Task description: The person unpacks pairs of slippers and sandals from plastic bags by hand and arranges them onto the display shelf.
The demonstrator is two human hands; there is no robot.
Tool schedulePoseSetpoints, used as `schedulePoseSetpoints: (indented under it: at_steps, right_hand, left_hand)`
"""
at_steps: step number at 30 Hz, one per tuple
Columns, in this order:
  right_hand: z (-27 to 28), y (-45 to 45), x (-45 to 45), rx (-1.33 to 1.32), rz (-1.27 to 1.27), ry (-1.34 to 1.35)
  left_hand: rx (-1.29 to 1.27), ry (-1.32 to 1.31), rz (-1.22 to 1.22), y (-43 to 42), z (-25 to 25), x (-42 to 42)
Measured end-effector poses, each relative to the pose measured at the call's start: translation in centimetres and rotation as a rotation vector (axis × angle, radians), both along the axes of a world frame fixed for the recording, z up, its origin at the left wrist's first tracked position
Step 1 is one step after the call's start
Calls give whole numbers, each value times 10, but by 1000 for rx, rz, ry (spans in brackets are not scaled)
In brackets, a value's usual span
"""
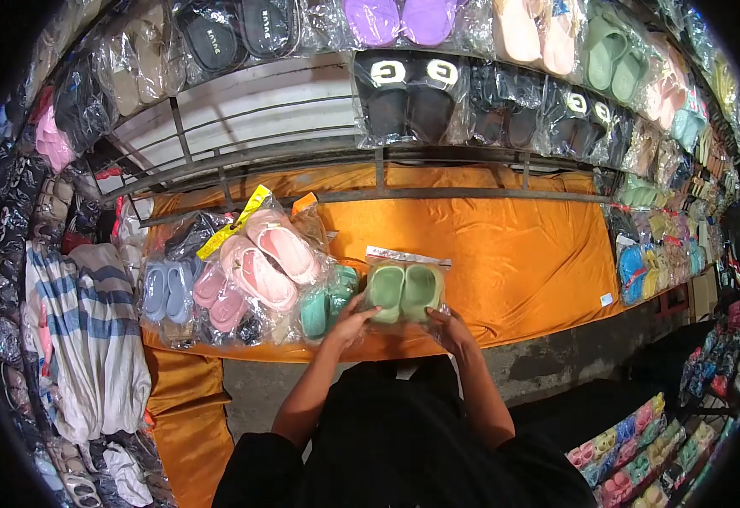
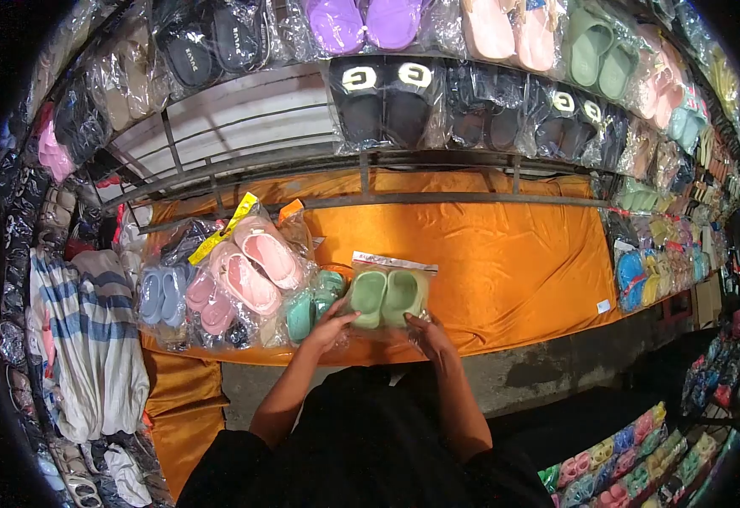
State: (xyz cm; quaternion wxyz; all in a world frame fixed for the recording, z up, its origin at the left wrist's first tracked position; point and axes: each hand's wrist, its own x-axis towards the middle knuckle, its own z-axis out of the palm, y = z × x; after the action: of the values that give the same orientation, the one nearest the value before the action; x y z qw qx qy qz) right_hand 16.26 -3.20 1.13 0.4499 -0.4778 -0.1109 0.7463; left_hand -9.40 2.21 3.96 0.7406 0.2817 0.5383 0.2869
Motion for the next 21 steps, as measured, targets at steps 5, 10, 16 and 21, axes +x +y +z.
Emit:
schedulePoseSetpoints:
  at_steps: [5,10,16,21]
  right_hand:
    - [57,20,10,-2,-82,-149]
    - [64,27,26,-75,37,-464]
    - [64,29,37,-6,-65,-448]
    - [72,31,35,-6,-146,-350]
  left_hand:
    - [-132,-11,65,12,49,10]
    - [-43,-51,-27,25,2,6]
    - [-157,0,-54,31,23,3]
    - [-85,63,-31,38,36,5]
